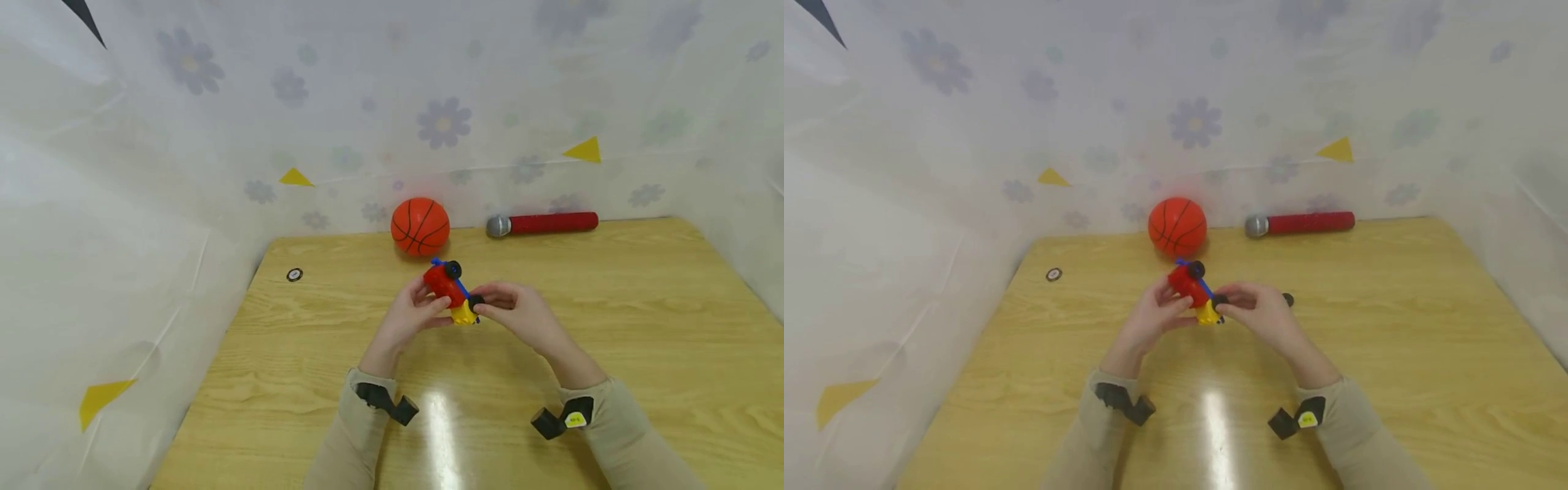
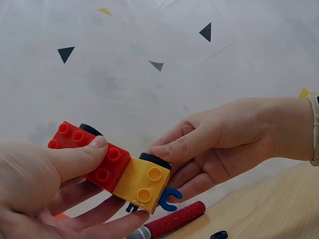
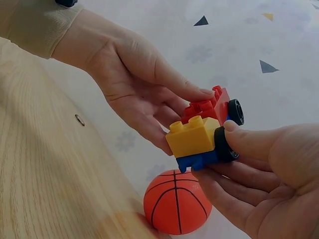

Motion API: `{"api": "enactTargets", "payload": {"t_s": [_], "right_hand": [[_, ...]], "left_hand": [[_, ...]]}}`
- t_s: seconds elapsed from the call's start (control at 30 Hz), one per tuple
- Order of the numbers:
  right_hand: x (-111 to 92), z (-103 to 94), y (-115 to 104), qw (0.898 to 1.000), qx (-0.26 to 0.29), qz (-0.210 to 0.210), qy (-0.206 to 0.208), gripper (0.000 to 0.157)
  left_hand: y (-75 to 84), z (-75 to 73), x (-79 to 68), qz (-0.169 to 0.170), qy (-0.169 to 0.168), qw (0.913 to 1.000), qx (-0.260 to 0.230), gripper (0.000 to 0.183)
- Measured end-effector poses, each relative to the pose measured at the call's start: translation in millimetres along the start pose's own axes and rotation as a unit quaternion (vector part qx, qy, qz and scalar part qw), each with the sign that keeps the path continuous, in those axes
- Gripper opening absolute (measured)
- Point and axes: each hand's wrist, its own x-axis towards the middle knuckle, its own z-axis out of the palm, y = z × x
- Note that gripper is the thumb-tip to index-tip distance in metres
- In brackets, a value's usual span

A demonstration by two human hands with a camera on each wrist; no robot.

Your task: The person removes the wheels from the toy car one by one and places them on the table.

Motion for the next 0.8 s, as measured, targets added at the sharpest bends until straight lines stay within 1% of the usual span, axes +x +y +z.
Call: {"api": "enactTargets", "payload": {"t_s": [0.3, 0.57, 0.8], "right_hand": [[-0.1, 1.3, 0.3, 1.000, 0.005, 0.001, -0.002, 0.032], [0.2, 3.2, 2.1, 1.000, 0.005, 0.009, -0.014, 0.031], [0.6, 3.9, 1.8, 1.000, -0.003, 0.002, -0.024, 0.031]], "left_hand": [[1.4, 3.4, 1.6, -0.007, -0.008, 0.9999, -0.001, 0.063], [-0.5, 1.0, 1.4, -0.013, -0.021, 0.9989, 0.041, 0.053], [-1.9, -3.8, 2.2, -0.008, -0.025, 0.9986, 0.046, 0.051]]}}
